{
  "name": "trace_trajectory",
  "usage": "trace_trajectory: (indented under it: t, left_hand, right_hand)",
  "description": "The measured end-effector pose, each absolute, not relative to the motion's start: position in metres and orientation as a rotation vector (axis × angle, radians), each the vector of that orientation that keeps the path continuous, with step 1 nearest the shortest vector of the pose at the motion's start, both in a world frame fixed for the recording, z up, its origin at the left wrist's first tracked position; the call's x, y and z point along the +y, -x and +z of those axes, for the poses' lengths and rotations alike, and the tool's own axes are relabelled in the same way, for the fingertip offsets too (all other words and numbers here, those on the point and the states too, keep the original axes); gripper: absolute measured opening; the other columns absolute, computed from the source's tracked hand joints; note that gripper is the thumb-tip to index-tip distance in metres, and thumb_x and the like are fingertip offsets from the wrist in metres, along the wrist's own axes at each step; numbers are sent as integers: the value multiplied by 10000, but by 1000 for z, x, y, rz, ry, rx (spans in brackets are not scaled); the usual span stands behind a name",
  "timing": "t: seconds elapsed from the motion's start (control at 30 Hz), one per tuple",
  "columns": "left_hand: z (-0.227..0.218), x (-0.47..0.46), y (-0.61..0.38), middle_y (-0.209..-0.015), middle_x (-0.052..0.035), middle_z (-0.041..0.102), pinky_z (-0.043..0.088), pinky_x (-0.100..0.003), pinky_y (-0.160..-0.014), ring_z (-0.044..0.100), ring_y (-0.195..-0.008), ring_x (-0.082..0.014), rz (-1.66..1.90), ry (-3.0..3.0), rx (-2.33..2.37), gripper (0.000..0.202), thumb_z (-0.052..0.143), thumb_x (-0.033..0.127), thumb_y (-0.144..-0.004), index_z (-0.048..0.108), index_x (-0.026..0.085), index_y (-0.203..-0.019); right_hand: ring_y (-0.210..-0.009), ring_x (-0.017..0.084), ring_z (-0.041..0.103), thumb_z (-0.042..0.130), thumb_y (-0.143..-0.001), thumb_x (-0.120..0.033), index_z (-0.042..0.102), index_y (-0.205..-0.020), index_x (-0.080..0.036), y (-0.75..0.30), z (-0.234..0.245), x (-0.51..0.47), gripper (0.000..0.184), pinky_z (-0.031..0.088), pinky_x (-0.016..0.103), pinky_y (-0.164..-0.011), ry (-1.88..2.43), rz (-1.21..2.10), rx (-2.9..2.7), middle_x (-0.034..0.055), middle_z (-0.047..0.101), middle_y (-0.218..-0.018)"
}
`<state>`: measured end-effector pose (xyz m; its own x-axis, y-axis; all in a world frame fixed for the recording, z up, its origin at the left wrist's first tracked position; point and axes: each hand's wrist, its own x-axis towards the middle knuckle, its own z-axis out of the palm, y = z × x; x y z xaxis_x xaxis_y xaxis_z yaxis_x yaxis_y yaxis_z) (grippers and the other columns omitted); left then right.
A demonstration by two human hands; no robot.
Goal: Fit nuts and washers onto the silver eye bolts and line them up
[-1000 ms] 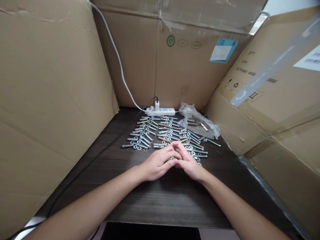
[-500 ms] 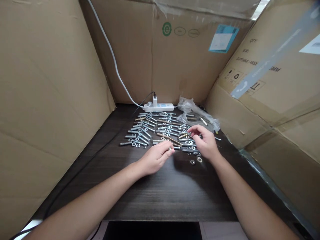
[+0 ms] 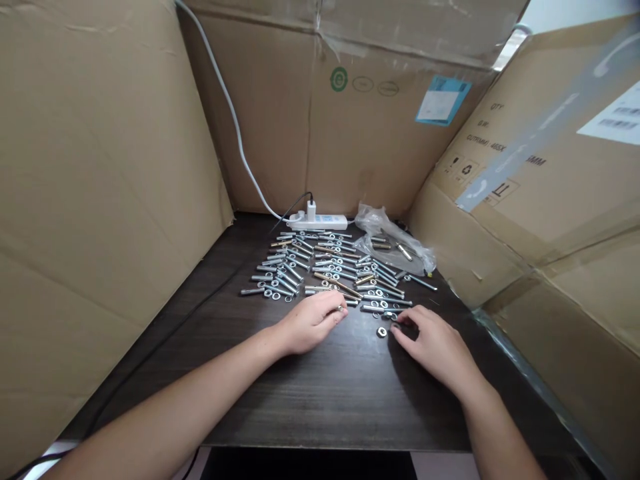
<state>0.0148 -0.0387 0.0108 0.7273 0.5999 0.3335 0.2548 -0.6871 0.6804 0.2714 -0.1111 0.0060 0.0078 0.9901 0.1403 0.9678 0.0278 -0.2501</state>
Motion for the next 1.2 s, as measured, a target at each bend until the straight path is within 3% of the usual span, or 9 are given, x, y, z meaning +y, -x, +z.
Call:
trace_trajectory:
  t: [0.3, 0.63, 0.87, 1.07, 1.2]
  left_hand:
    - [12, -39, -16, -846, -21, 566, 411, -253, -723, 518, -778, -140, 656, -2373, 672, 147, 386, 207, -922, 495, 171, -830]
    - [21, -39, -12, -845, -28, 570, 404, -261, -698, 523, -775, -151, 641, -2605, 660, 170, 384, 222, -927, 524, 173, -844]
    - [24, -42, -10, -851, -27, 567, 399, -257, -698, 519, -783, -153, 629, -2720, 636, 193, 370, 262, -942, 513, 171, -847]
    - [23, -42, -9, -856, -31, 563, 401, -257, -694, 520, -782, -154, 602, -2736, 635, 210, 350, 277, -950, 506, 171, -856]
    - [21, -41, -10, -866, -29, 562, 401, -256, -696, 524, -790, -153, 578, -2712, 646, 211, 344, 276, -952, 503, 172, -859]
  right_hand:
    - [-744, 190, 604, 580, -799, -354, 634, -807, -238, -276, 12, -102, 128, 364, 269, -598, 2192, 375, -1997, 18, 652, -850]
    - [-752, 208, 603, 585, -696, -271, 624, -774, -228, -275, 22, -96, 98, 333, 266, -579, 2269, 389, -2132, 28, 657, -856]
    - [-613, 163, 545, 574, -654, -269, 560, -654, -205, -278, 23, -86, 65, 328, 249, -538, 2309, 595, -2153, 5, 621, -678]
    - [-643, 137, 519, 540, -653, -186, 528, -819, -204, -291, 16, -100, 167, 361, 224, -560, 1992, 689, -2220, 4, 602, -791]
    - [-658, 139, 522, 515, -648, -157, 523, -808, -212, -290, 15, -103, 169, 354, 231, -583, 2021, 605, -2246, -4, 587, -791]
